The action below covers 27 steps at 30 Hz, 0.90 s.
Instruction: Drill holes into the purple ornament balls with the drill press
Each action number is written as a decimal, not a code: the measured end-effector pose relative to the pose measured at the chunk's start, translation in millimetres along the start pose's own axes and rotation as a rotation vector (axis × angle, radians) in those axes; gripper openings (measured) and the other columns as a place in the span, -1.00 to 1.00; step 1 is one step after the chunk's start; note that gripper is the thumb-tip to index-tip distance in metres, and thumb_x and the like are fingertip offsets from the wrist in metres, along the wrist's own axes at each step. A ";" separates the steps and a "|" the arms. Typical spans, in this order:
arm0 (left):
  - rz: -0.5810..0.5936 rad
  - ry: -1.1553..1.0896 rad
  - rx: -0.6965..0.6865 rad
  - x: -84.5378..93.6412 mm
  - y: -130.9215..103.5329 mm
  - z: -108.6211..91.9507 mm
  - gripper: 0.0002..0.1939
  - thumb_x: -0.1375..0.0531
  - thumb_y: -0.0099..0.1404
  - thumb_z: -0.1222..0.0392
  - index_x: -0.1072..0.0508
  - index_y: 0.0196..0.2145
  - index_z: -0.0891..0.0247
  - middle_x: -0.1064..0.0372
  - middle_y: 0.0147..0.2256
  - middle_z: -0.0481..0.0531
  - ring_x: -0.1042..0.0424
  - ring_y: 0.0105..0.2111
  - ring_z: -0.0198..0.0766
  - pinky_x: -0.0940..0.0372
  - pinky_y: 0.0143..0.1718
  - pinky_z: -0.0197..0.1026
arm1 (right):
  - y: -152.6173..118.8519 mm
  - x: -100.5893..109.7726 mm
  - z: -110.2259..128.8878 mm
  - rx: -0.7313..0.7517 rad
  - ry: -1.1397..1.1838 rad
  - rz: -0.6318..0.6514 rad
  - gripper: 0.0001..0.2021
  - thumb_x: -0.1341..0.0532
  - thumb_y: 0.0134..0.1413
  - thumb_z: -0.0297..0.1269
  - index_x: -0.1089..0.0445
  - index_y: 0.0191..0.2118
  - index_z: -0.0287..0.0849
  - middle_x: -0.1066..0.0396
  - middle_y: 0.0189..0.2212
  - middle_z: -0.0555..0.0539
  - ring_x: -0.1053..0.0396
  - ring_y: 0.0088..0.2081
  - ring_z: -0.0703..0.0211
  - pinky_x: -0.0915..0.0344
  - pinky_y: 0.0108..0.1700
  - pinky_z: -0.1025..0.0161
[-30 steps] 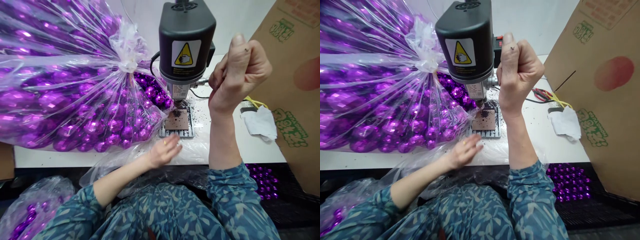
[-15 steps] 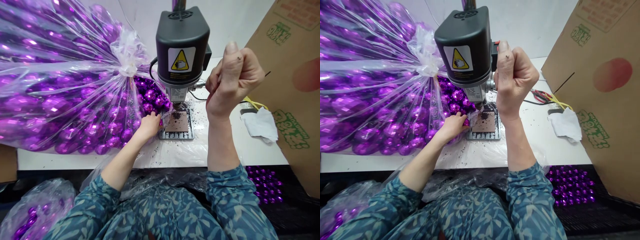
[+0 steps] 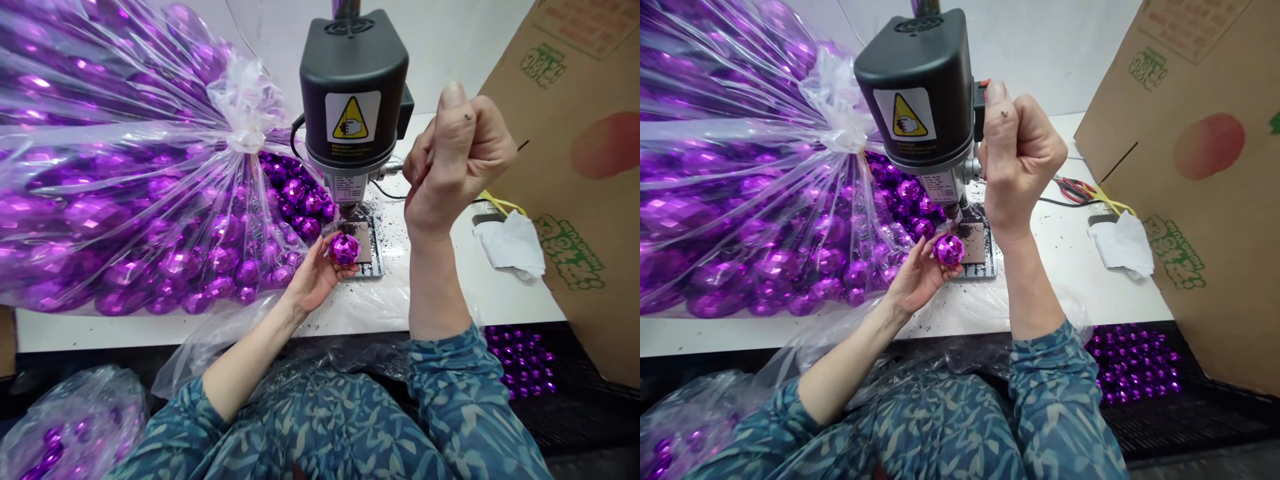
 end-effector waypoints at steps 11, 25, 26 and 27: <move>-0.251 0.515 -0.442 49.0 47.7 28.8 -0.40 -0.34 0.25 -0.22 -0.34 0.09 0.16 -0.49 0.03 0.15 -0.52 0.02 -0.15 -0.43 0.09 -0.04 | -1.9 1.5 1.5 0.003 -0.086 0.013 -0.42 -0.07 0.14 0.28 0.15 -0.56 -0.08 0.13 -0.75 0.20 0.12 -0.73 0.51 0.06 -0.60 0.35; -0.221 0.756 -0.544 60.4 67.9 27.6 -0.48 -0.38 0.22 0.00 -0.42 0.08 0.18 -0.47 0.05 0.16 -0.44 0.10 -0.05 -0.30 0.21 0.05 | -2.3 1.2 2.7 0.029 -0.048 0.001 -0.41 -0.12 0.12 0.26 0.15 -0.57 -0.05 0.12 -0.75 0.16 0.12 -0.72 0.38 0.08 -0.60 0.20; -0.224 0.768 -0.550 59.9 67.8 26.8 -0.47 -0.40 0.20 0.01 -0.43 0.07 0.19 -0.48 0.04 0.15 -0.45 0.09 -0.05 -0.30 0.20 0.05 | -2.3 1.2 2.7 0.030 -0.045 0.006 -0.41 -0.12 0.11 0.28 0.15 -0.57 -0.05 0.12 -0.75 0.16 0.12 -0.72 0.38 0.08 -0.60 0.20; -0.232 0.779 -0.556 59.5 67.7 26.2 -0.45 -0.42 0.17 0.01 -0.43 0.07 0.19 -0.48 0.03 0.15 -0.45 0.08 -0.05 -0.31 0.19 0.05 | -2.3 1.1 2.9 0.032 -0.019 0.012 -0.41 -0.14 0.10 0.26 0.14 -0.57 -0.06 0.13 -0.76 0.16 0.13 -0.72 0.39 0.09 -0.60 0.21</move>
Point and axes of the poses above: each hand's wrist, its own y-axis towards the middle knuckle, its own x-axis out of the back of the hand, z = x × y, the point moved 1 cm from there along y, towards the middle knuckle
